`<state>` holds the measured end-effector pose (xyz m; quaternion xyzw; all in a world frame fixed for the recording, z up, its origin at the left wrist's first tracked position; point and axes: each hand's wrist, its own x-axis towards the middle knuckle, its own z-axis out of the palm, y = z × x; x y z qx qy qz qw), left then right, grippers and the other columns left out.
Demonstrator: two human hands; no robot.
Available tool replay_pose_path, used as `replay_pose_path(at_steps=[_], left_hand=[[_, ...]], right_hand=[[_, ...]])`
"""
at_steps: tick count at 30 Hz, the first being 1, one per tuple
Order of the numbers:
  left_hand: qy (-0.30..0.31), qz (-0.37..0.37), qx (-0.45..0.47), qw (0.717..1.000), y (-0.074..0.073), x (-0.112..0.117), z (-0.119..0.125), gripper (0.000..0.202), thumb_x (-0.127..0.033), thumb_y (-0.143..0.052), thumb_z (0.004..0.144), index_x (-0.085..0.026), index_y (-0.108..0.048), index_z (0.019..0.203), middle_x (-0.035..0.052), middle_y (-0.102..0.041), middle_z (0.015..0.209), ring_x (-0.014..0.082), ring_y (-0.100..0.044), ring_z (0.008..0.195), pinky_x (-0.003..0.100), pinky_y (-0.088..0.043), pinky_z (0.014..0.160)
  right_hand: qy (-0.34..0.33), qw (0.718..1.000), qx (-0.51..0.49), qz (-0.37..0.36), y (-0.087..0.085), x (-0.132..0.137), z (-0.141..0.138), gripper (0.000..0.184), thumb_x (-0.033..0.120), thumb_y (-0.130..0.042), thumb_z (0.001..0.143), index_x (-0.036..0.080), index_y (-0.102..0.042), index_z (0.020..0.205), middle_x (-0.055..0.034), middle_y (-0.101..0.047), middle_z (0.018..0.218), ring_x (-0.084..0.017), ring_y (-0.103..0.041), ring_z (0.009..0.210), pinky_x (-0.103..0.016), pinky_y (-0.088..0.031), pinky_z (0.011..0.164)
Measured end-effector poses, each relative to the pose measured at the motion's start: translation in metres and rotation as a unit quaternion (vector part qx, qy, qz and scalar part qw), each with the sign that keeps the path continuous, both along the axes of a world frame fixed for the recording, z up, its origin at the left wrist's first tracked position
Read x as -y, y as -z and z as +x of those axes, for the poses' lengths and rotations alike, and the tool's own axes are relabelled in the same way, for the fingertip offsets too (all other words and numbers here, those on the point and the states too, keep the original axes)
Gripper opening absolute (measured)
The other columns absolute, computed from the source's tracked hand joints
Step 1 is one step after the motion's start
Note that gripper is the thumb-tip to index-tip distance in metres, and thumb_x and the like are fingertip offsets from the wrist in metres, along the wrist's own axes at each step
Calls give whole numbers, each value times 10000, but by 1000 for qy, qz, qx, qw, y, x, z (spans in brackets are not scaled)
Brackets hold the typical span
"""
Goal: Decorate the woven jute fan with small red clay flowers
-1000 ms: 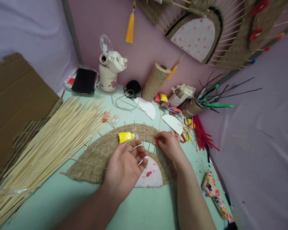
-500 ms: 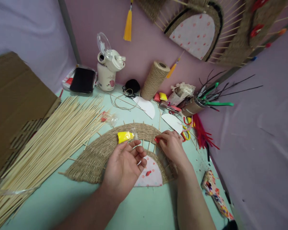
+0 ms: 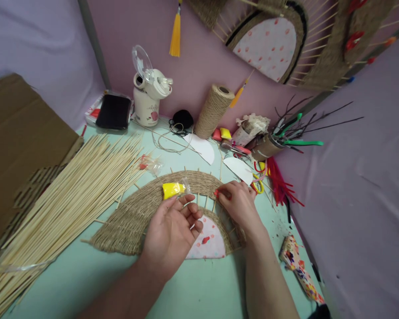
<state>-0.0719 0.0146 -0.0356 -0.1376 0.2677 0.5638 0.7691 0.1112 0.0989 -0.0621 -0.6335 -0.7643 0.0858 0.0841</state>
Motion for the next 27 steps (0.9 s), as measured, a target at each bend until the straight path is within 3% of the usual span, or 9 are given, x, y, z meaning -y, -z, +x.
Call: replay_pose_path(at_steps=[14,21,27], left_hand=[[4,6,1,1000,-1,0,0,244,-301,-461,904,-118,-622,909,52,-527,755,145,-535,682,222,-461,573],[1,1,-2,1000,-1,-1,1,248,-301,-451,909,-119,-620,911,53,-529,750,144,-533,669,221,-458,562],[1,-8,-5,1000,-1,-1,2,248,-294,-450,903,-120,-626,900,55,-530,741,143,-534,658,220,-458,549]], right_hand=[[2,1000,-14,-8,7,-6,-1,205,194,-535,859,259,-727,827,-23,-723,928,-220,-556,970,-388,-247,856],[-18,1000,-6,10,-1,1,14,257,212,-497,924,285,-742,954,-32,-709,994,-224,-553,990,-374,-264,839],[-25,999,44,-6,-9,12,6,283,179,-511,907,308,-751,986,-49,-696,993,-236,-521,987,-386,-263,832]])
